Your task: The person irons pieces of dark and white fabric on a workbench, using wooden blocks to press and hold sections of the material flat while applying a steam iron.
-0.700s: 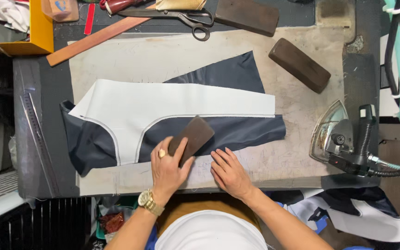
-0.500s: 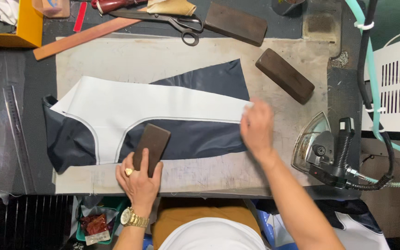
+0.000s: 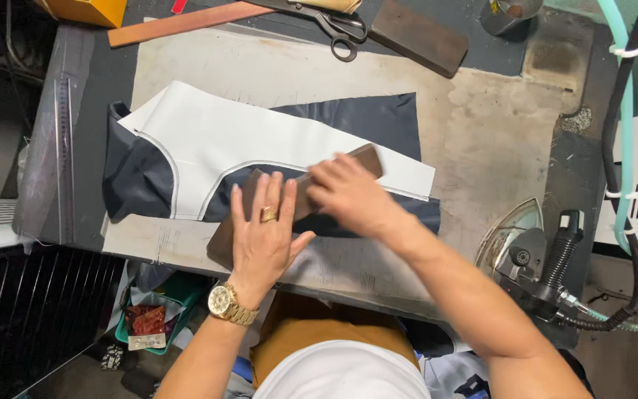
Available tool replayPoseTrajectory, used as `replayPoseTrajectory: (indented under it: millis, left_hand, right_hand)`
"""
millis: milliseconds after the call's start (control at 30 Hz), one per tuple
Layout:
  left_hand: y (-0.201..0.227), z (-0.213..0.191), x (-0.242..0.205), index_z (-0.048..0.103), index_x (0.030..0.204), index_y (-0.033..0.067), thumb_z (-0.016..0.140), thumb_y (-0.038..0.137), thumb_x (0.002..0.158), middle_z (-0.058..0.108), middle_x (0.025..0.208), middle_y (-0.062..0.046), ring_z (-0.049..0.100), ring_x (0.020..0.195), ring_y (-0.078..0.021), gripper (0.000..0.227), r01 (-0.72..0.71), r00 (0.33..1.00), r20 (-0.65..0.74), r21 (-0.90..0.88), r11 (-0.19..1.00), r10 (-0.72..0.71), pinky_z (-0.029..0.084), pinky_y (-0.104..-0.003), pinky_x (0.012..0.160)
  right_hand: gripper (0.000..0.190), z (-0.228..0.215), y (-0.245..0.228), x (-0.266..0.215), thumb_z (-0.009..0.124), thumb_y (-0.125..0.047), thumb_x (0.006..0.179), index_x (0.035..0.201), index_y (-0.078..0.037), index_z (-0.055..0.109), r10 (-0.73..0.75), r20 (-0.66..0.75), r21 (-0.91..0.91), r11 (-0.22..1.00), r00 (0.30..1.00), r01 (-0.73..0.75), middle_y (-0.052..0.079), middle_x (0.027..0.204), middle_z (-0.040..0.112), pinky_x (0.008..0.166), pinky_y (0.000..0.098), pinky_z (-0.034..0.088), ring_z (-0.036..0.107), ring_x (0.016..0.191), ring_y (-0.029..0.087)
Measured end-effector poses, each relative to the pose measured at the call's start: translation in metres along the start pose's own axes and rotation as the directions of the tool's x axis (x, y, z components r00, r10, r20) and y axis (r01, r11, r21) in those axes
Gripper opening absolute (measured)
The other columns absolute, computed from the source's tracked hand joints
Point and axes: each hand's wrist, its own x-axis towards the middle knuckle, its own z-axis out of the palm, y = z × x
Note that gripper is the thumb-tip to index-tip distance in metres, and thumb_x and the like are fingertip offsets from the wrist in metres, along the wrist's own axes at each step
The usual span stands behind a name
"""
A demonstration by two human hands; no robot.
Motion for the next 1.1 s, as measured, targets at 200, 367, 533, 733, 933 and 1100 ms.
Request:
replayPoseTrajectory:
  millis: [200,367,533,733,933,1100]
  left_hand:
    - [-0.049,0.019,-0.07,0.059,0.144,0.0002,0.078,0.049,0.086,0.066,0.116,-0.016,0.065,0.104,-0.0355,0.078,0.259,0.965,-0.034,-0.071,0.963,-0.262,0.051,-0.048,0.088]
    - [-0.053,0.015,-0.113,0.061,0.145,-0.0013,0.08,0.044,0.092,0.066,0.13,-0.021,0.061,0.12,-0.0353,0.072,0.382,0.924,-0.003,0.086,0.92,-0.383,0.037,-0.058,0.107]
    - [-0.022,0.013,-0.038,0.069,0.122,0.0014,0.078,0.017,0.091,0.063,0.131,-0.019,0.056,0.127,-0.0326,0.036,0.101,0.993,-0.044,-0.159,0.982,-0.109,0.037,-0.057,0.114]
    - [-0.003,0.15,0.065,0.071,0.116,0.0163,0.075,0.012,0.084,0.067,0.119,-0.003,0.066,0.115,-0.0225,0.033,-0.295,0.954,-0.151,-0.315,0.902,0.259,0.047,-0.045,0.107]
    - [-0.002,0.18,0.133,0.061,0.132,0.0198,0.077,0.045,0.086,0.064,0.127,-0.012,0.062,0.118,-0.0289,0.056,-0.272,0.894,0.32,-0.171,0.947,0.314,0.043,-0.048,0.101]
    - [-0.026,0.197,0.147,0.067,0.096,0.0245,0.073,0.047,0.089,0.07,0.088,0.002,0.069,0.093,-0.0223,0.024,-0.317,0.86,0.371,-0.153,0.936,0.352,0.042,-0.044,0.088]
  right_hand:
    - [0.021,-0.001,-0.038,-0.071,0.074,-0.018,0.097,0.114,-0.007,0.071,0.546,-0.323,0.327,0.831,0.773,-0.45,0.01,0.105,0.073,0.09,0.0431,0.057,0.071,0.096,0.03]
    - [0.041,0.003,-0.051,-0.162,0.052,-0.045,0.102,0.093,-0.012,0.075,0.961,0.273,0.121,0.013,0.046,-0.993,0.01,0.082,0.073,0.069,0.0485,0.046,0.066,0.082,0.038]
    - [0.054,0.017,-0.06,-0.142,0.053,-0.058,0.099,0.106,-0.01,0.076,0.946,0.251,0.102,-0.237,-0.206,-0.966,0.016,0.099,0.077,0.078,0.0536,0.05,0.07,0.096,0.043]
    - [0.033,0.058,-0.056,-0.14,0.058,-0.038,0.102,0.111,-0.016,0.081,0.942,0.201,0.286,-0.32,-0.27,-0.903,0.013,0.095,0.078,0.086,0.0542,0.056,0.071,0.105,0.041]
    - [0.036,0.03,-0.073,-0.115,0.059,-0.035,0.101,0.121,-0.008,0.072,0.912,0.146,0.372,-0.41,-0.384,-0.833,0.017,0.109,0.072,0.092,0.0547,0.055,0.068,0.114,0.04]
    - [0.057,0.035,-0.064,-0.123,0.071,-0.05,0.093,0.136,-0.012,0.063,0.885,0.209,0.356,-0.465,-0.416,-0.811,0.009,0.118,0.061,0.099,0.0561,0.052,0.063,0.122,0.033]
